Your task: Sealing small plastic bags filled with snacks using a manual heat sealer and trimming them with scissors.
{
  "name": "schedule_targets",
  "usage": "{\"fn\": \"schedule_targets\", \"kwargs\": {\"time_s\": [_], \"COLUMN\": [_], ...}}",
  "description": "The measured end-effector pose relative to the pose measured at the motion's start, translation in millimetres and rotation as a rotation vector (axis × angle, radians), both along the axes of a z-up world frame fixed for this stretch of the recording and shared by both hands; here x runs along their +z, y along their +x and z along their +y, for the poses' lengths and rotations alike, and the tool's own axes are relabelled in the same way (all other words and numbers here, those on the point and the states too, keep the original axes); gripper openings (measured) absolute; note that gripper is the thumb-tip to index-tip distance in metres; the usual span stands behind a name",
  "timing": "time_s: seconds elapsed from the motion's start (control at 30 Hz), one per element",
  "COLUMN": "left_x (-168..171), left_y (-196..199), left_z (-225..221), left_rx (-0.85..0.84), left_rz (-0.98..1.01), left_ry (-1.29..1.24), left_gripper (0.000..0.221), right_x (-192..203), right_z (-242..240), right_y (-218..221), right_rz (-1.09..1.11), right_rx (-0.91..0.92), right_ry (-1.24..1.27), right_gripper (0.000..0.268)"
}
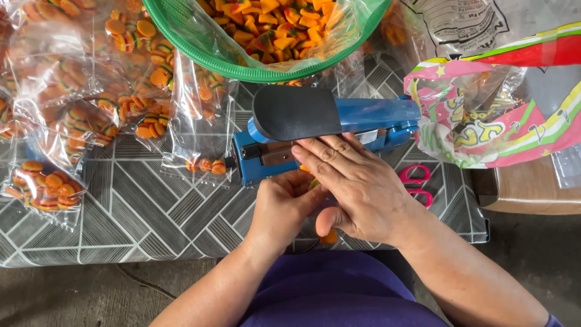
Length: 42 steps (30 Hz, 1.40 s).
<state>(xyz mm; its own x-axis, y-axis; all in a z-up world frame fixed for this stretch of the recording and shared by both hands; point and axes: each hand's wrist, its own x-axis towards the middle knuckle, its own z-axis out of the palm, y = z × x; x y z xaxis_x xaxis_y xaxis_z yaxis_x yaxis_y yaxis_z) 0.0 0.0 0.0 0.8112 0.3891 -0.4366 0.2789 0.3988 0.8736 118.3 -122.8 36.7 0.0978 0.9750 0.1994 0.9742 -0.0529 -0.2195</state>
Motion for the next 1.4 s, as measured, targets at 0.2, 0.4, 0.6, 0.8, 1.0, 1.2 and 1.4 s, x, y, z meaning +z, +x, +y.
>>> {"fn": "schedule_targets", "kwargs": {"time_s": [0.2,0.4,0.6,0.8,1.0,1.2,1.4], "left_x": [-18.6,-3.2,-28.1,-2.3,-6.5,-17.4,-15.5], "left_y": [-7.5,-5.7,-6.8,-0.4,-0.6,0.4,-0.1], "left_z": [-4.2,-0.9,-0.2,0.7,-4.3,-6.4,-5.5], "left_rx": [-0.018,0.0,0.01,0.002,0.032,0.039,0.047], "left_rz": [-0.12,-0.019,-0.143,-0.076,-0.116,-0.188,-0.173], "left_ry": [0.033,-0.013,0.037,-0.292,-0.312,-0.311,-0.312], "left_gripper": [0.016,0.008,0.013,0.021,0.022,0.021,0.024], "right_x": [2.9,-9.9,34.4,87.9,61.5,64.0,62.3], "right_z": [16.5,26.8,3.4,-15.0,50.3,71.5,77.9], "right_y": [4.8,5.0,-15.7,1.4,69.9,56.3,51.4], "right_rz": [-0.157,-0.165,0.062,-0.144,0.481,0.43,0.332], "right_rx": [-0.039,-0.156,0.187,-0.391,-0.378,-0.546,-0.563], "right_ry": [0.07,0.013,0.313,0.477,0.006,-0.332,-0.474], "right_gripper": [0.096,0.1,0.071,0.041,0.059,0.071,0.066]}}
